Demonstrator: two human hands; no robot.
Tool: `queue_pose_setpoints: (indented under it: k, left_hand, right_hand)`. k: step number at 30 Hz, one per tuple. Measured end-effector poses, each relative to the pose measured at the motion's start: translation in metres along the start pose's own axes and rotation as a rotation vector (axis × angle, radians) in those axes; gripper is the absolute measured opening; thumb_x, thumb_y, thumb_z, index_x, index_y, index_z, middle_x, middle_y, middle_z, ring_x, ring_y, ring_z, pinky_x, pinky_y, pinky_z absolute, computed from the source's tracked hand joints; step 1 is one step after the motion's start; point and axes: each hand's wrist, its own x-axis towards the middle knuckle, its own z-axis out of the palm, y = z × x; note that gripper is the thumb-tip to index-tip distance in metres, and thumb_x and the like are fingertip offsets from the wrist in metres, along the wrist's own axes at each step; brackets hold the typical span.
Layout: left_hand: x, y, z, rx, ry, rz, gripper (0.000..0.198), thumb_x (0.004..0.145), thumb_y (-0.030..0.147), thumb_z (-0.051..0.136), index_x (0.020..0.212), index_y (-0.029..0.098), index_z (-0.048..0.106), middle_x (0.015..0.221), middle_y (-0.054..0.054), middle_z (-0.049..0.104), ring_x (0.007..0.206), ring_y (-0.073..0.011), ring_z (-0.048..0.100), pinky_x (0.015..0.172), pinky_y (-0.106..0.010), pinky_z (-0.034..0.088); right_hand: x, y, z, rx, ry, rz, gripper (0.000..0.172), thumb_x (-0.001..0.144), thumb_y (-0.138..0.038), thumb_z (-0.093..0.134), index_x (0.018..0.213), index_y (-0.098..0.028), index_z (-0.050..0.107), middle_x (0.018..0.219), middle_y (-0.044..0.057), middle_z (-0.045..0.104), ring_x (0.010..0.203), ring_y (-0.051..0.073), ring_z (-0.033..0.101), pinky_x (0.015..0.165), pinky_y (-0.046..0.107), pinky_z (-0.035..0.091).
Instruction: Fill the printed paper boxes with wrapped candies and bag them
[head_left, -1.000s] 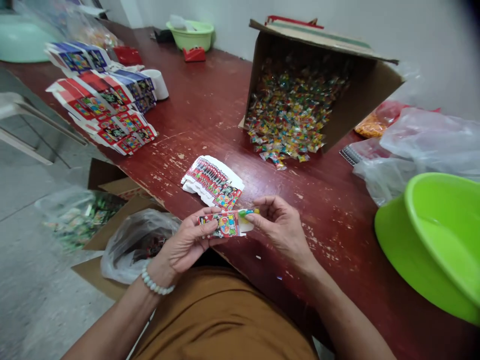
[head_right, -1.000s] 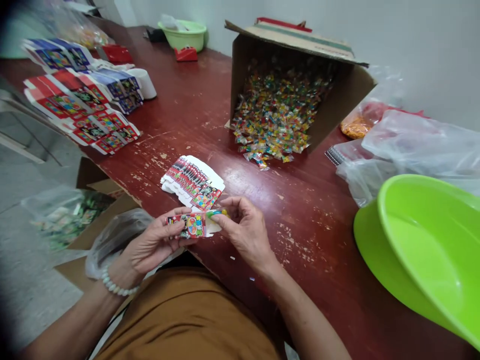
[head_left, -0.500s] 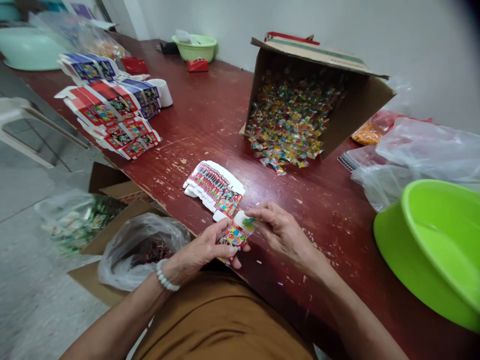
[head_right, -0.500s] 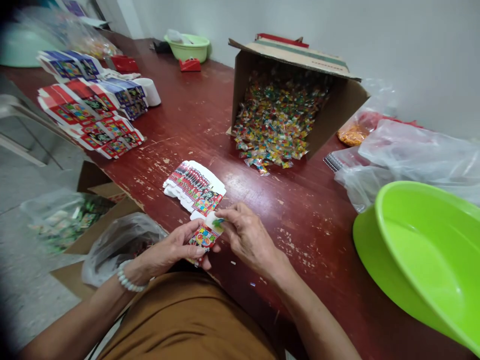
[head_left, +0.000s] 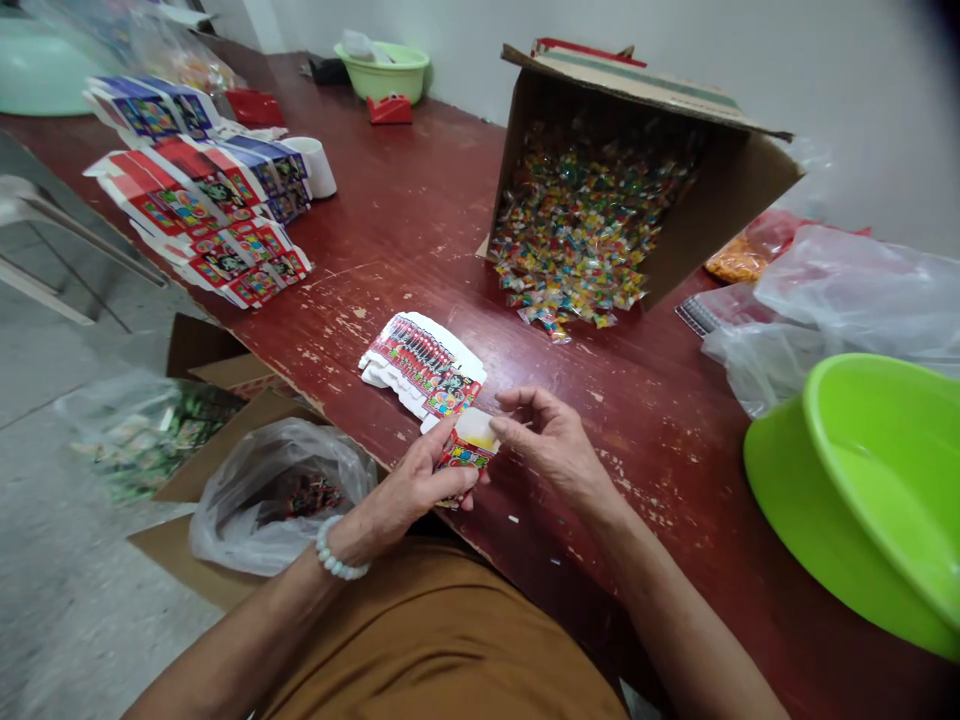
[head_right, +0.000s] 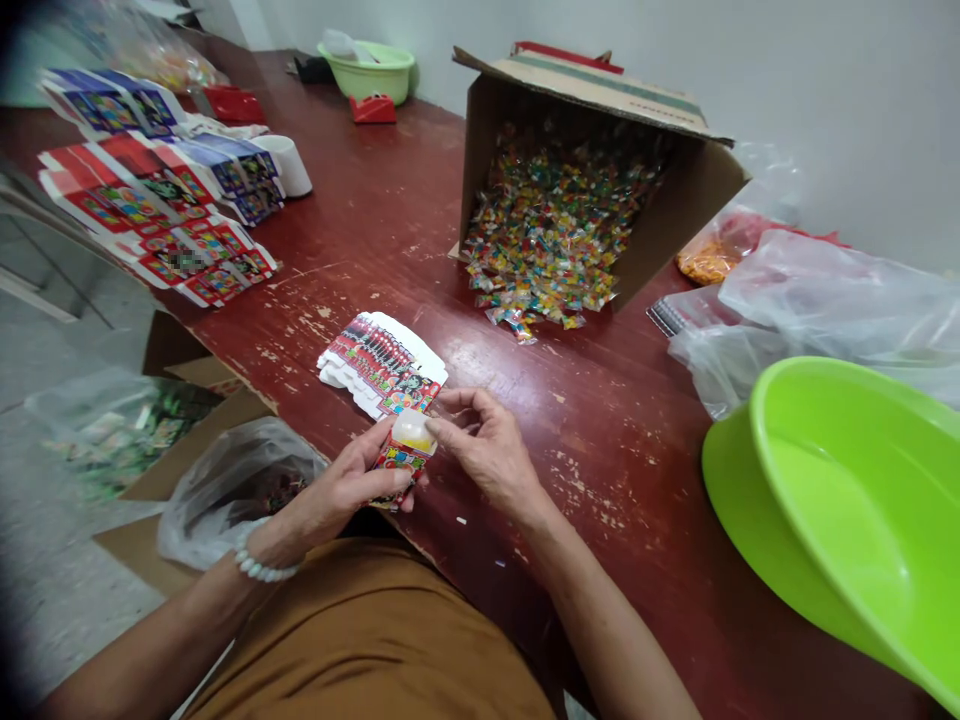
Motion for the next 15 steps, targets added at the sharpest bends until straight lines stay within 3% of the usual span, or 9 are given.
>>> queue_pose_setpoints:
  k: [4,7,11,15]
  left_hand:
    - [0.006,-0.005,0.006,-0.107,0.055,-0.007,0.051,0.087,0.058,0.061,0.112,0.014,0.066,0.076,-0.005,0.068,0.062,-0.0149,0.061,0.054,-0.023,0.051]
    - [0.011,-0.003,0.008,-0.194,0.1,-0.043,0.053,0.088,0.062,0.056,0.098,0.011,0.069,0.065,-0.006,0.067,0.051,-0.0152,0.06,0.048,-0.025,0.052]
    - [0.013,-0.004,0.009,-0.281,0.125,-0.022,0.042,0.086,0.054,0.063,0.09,0.013,0.067,0.067,-0.006,0.07,0.05,-0.0148,0.062,0.045,-0.023,0.053]
    - [0.017,-0.012,0.01,-0.318,0.179,-0.013,0.035,0.084,0.046,0.07,0.1,0.015,0.066,0.068,-0.002,0.07,0.05,-0.0132,0.062,0.042,-0.02,0.051]
  right_hand:
    - [-0.001,0.002,0.005,0.195,-0.25,0.194,0.044,0.066,-0.032,0.086,0.102,-0.021,0.064,0.086,0.0,0.068,0.063,0.012,0.058,0.054,0.025,0.047]
    - [-0.001,0.003,0.004,0.442,-0.35,0.303,0.045,0.07,-0.04,0.084,0.105,-0.021,0.063,0.087,0.001,0.067,0.059,0.011,0.059,0.052,0.024,0.049]
    - [-0.003,0.009,0.005,0.465,-0.334,0.267,0.041,0.076,-0.036,0.081,0.11,-0.022,0.065,0.09,0.001,0.068,0.06,0.009,0.06,0.057,0.023,0.051]
    - [-0.004,0.017,0.014,0.168,-0.189,0.084,0.024,0.083,-0.038,0.074,0.1,-0.022,0.069,0.089,0.002,0.067,0.054,0.009,0.055,0.049,0.023,0.049]
